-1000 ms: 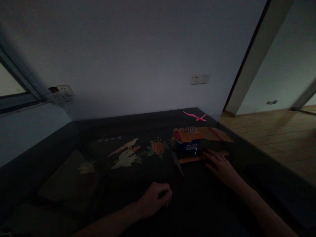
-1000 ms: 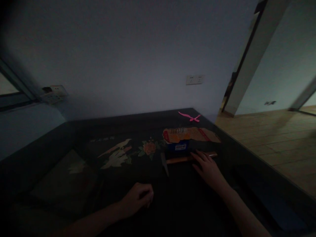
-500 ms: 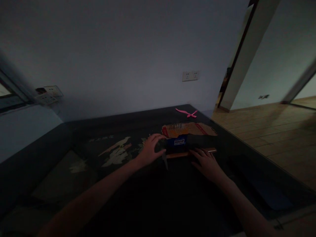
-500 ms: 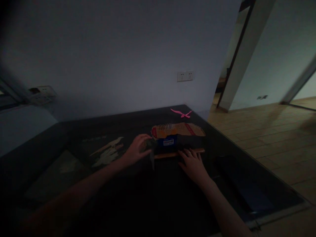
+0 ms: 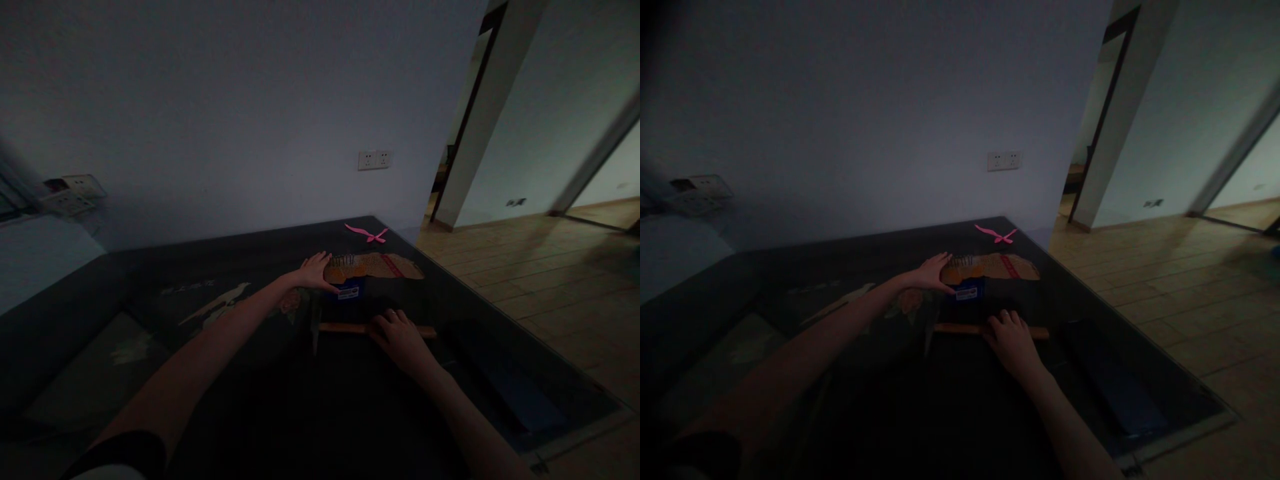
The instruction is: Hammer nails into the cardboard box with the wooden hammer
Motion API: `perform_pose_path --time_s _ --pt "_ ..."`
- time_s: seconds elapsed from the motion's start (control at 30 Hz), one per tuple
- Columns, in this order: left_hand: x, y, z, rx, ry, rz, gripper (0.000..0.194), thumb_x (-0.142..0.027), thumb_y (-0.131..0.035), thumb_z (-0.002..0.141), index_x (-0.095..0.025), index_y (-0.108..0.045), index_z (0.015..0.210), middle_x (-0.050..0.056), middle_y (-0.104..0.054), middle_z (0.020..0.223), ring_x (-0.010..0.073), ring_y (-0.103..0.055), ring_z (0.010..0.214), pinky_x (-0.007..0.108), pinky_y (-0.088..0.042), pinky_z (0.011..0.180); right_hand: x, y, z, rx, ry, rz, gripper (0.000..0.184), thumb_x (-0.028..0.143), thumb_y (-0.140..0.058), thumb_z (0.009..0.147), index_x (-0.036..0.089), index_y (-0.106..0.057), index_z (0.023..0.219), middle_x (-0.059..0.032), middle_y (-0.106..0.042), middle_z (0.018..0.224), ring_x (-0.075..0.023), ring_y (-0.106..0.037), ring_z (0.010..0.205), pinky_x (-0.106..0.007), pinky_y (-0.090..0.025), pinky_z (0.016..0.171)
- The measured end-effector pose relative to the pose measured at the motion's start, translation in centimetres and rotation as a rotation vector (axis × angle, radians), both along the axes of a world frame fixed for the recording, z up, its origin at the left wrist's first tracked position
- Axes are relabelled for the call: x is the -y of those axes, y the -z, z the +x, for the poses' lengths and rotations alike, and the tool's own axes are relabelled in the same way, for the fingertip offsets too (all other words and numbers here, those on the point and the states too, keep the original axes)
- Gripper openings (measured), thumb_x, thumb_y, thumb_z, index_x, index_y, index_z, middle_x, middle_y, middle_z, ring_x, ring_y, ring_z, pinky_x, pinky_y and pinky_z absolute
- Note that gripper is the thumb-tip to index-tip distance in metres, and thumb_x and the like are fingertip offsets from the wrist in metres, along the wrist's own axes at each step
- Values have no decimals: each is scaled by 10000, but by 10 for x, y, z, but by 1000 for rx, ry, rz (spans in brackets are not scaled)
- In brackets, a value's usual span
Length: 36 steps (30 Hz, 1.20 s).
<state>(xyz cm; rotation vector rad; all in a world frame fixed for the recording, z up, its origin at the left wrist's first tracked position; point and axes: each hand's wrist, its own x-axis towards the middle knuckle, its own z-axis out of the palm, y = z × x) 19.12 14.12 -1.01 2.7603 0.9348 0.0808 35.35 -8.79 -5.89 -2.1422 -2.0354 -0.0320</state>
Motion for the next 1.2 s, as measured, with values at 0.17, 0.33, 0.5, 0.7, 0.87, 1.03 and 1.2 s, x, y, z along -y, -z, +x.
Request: perform_pose_path --time_s 0.17,0.33,0.5,0.7,0.87,1.03,1.2 --pt "4 1 2 10 28 32 1241 -748 -638 520 -113 -131 1458 205 -127 1526 385 -109 1395 547 -143 1093 0 -1 -1 -31 -37 -41 282 308 -519 875 187 -636 1101 -142 -632 1050 -312 -548 985 -405 -460 764" --pt "2 11 6 85 24 70 1189 -703 -678 510 -127 -208 1438 196 -304 1456 379 -276 1331 480 -226 1078 0 -2 -1 -57 -97 -63 273 328 -521 882 202 -637 1095 -113 -651 1027 -285 -572 979 -397 -451 798" --pt "-1 18 7 133 21 99 1041 -630 -704 540 -101 -345 1363 196 -411 1350 366 -367 1257 428 -300 1047 1 -4 0 -83 -125 -77 288 305 -551 862 214 -639 1121 -105 -654 1017 -277 -584 964 -385 -456 797" --pt "-3 20 2 183 47 95 977 -571 -712 558 -86 -380 1339 181 -440 1288 340 -422 1198 386 -336 1028 4 -6 -3 -107 -150 -72 319 263 -594 827 217 -641 1140 -109 -633 1069 -288 -553 1011 -406 -437 853" --pt "-13 19 -24 167 -55 134 963 -580 -689 588 -77 -365 1343 186 -428 1309 338 -415 1204 400 -327 1034 3 -5 1 -130 -156 -85 351 256 -597 816 225 -631 1164 -106 -627 1075 -284 -551 1012 -405 -432 867" --pt "-26 17 -78 139 -169 164 906 -561 -690 601 -28 -418 1280 210 -461 1262 341 -422 1194 402 -331 1029 2 -4 12 -156 -110 -119 380 256 -583 809 202 -623 1183 -132 -615 1119 -294 -558 1024 -406 -441 861" --pt "-23 24 -157 189 -263 158 839 -522 -714 575 -91 -446 1243 169 -486 1234 336 -458 1159 442 -359 1010 6 0 32 -187 -34 -147 422 301 -627 763 207 -634 1175 -143 -618 1115 -313 -570 1023 -403 -460 842"
